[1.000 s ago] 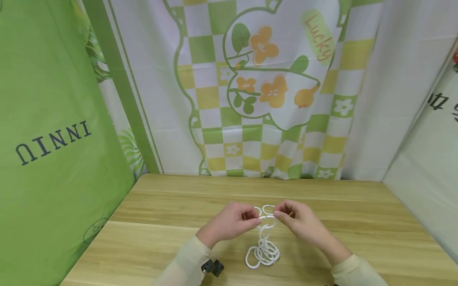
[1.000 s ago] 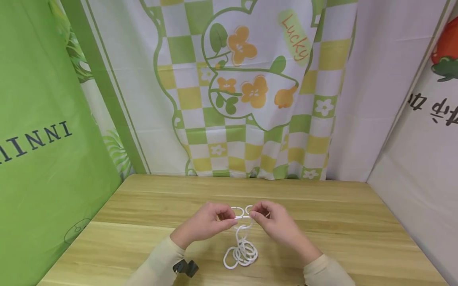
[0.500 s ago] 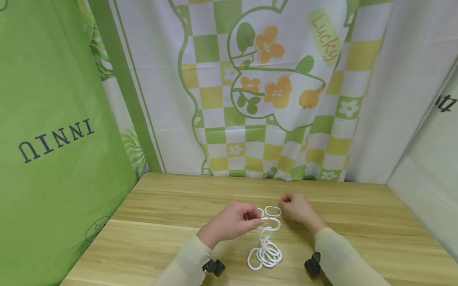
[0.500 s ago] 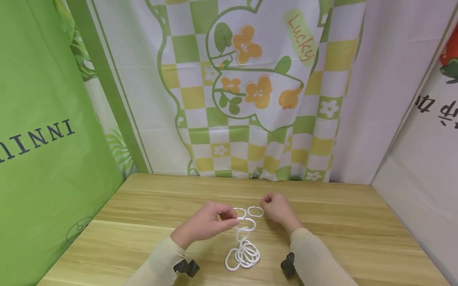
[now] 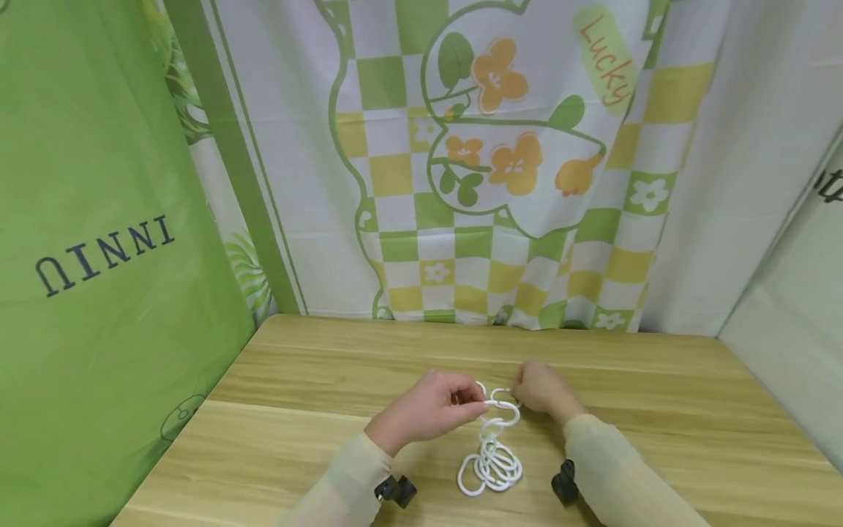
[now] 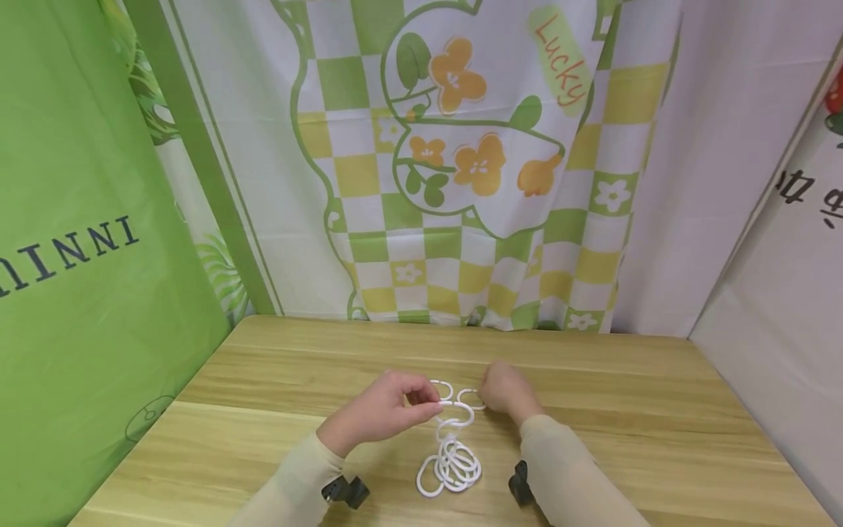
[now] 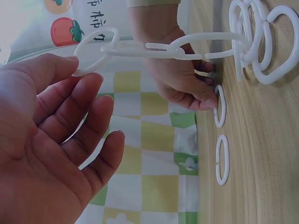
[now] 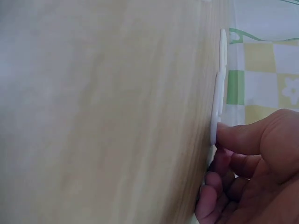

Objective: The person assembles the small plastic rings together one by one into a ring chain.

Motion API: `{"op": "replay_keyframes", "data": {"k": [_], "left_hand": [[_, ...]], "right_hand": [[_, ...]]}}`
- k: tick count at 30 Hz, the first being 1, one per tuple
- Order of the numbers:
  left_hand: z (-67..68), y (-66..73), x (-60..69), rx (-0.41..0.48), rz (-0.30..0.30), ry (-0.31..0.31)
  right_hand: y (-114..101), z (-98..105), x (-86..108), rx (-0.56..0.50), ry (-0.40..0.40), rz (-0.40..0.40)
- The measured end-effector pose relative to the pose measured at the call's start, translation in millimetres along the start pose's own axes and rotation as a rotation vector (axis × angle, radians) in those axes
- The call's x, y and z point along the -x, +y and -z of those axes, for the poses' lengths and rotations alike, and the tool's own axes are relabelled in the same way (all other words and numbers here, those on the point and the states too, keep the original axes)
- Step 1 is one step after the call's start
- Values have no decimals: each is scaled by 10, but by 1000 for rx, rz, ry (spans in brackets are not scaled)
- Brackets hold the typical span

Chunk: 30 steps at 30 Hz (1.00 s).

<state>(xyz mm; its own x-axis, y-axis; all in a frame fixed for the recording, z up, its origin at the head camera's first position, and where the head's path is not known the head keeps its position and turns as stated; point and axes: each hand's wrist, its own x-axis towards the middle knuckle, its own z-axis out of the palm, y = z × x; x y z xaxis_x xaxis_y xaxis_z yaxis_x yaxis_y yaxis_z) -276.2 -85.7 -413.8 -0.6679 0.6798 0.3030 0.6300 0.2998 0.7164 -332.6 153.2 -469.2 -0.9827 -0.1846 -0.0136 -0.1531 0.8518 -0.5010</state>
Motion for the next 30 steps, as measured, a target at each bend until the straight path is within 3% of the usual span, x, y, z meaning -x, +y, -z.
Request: {"op": "replay_keyframes", "data": {"k": [7,16,21,30], "left_hand": [[-14,-3,-6,3,11,-15],[-30,-25,-10,6,32,-27],[-31,-20,-17,-4,37,-29],[-58,-27,-25,-23,33,-46]], "right_hand": [[100,111,167,-137,10,3],[-23,499,468,-408,80,133],[-163,608,604,-437,59,175],[-269,613,774,-483,14,238]]}}
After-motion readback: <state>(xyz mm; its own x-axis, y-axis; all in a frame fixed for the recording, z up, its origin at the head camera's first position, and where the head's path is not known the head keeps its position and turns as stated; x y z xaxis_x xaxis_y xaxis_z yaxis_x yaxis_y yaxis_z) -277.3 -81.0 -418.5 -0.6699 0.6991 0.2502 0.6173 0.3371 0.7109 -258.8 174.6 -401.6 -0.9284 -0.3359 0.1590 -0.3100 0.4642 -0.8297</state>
